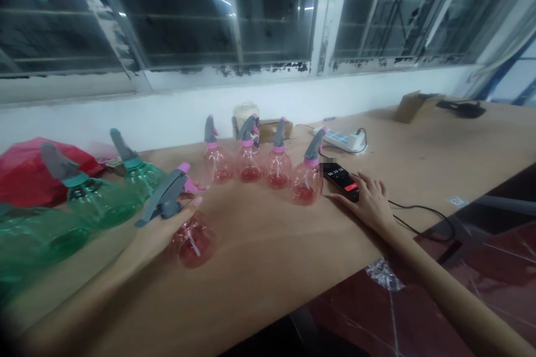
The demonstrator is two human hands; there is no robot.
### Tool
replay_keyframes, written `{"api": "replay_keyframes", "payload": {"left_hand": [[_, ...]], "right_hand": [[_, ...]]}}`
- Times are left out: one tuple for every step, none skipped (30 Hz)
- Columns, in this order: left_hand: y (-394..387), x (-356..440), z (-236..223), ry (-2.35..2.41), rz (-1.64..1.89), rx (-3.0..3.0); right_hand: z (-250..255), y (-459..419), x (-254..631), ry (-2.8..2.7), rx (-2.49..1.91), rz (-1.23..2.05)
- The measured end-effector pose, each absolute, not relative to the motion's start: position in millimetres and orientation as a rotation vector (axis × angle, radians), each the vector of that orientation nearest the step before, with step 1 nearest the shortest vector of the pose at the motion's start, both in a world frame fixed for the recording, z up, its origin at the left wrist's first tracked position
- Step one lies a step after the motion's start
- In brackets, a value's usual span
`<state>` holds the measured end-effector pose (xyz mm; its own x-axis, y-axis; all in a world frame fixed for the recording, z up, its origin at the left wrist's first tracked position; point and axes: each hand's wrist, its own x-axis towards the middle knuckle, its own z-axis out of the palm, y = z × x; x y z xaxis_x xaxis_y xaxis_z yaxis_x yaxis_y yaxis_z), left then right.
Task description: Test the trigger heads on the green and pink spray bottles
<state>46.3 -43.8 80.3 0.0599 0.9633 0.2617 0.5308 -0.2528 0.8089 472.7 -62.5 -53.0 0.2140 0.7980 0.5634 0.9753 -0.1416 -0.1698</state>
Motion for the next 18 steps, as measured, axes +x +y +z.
{"api": "replay_keyframes", "payload": {"left_hand": [[-43.6, 46.4, 80.4, 1.474, 1.099, 1.848], [-43.5, 46.7, 80.6, 1.459, 1.1, 1.858], [-43.7, 47.0, 80.8, 1.448, 1.106, 1.864], [-44.1, 47.3, 81.1, 1.441, 1.116, 1.866], [-44.7, 47.7, 81.5, 1.441, 1.131, 1.867], [-45.3, 48.1, 82.0, 1.446, 1.141, 1.871], [-46.0, 48.5, 82.6, 1.452, 1.142, 1.873], [-46.6, 48.7, 83.3, 1.457, 1.137, 1.874], [-47.0, 48.9, 83.9, 1.46, 1.126, 1.877], [-47.3, 48.8, 84.5, 1.467, 1.106, 1.88], [-47.4, 48.6, 84.8, 1.48, 1.086, 1.878], [-47.3, 48.2, 84.9, 1.493, 1.075, 1.867], [-47.2, 47.7, 84.6, 1.502, 1.079, 1.852], [-47.0, 47.0, 83.9, 1.504, 1.091, 1.835], [-46.8, 46.3, 82.8, 1.495, 1.108, 1.819], [-46.5, 45.5, 81.3, 1.479, 1.122, 1.806], [-46.3, 44.8, 79.7, 1.464, 1.125, 1.8], [-46.2, 44.2, 78.2, 1.455, 1.112, 1.803]], "right_hand": [[-53.1, -62.6, 472.5, -1.637, -1.987, -0.467], [-53.3, -62.6, 472.6, -1.641, -1.98, -0.466], [-53.6, -62.6, 472.9, -1.643, -1.975, -0.468], [-54.1, -62.6, 473.5, -1.643, -1.97, -0.472], [-54.5, -62.6, 474.1, -1.644, -1.965, -0.477], [-55.0, -62.7, 474.8, -1.648, -1.961, -0.481], [-55.3, -62.7, 475.5, -1.648, -1.954, -0.486], [-55.5, -62.9, 476.1, -1.65, -1.946, -0.489], [-55.6, -63.1, 476.5, -1.654, -1.937, -0.487], [-55.5, -63.4, 476.7, -1.661, -1.93, -0.485], [-55.2, -63.8, 476.7, -1.663, -1.924, -0.486], [-54.9, -64.1, 476.5, -1.659, -1.919, -0.491], [-54.4, -64.5, 476.2, -1.658, -1.916, -0.496], [-53.8, -64.9, 476.0, -1.657, -1.914, -0.501], [-53.2, -65.2, 475.8, -1.653, -1.915, -0.507], [-52.5, -65.4, 475.7, -1.654, -1.918, -0.508], [-51.8, -65.6, 475.7, -1.658, -1.923, -0.503], [-51.2, -65.6, 475.5, -1.669, -1.927, -0.491]]}}
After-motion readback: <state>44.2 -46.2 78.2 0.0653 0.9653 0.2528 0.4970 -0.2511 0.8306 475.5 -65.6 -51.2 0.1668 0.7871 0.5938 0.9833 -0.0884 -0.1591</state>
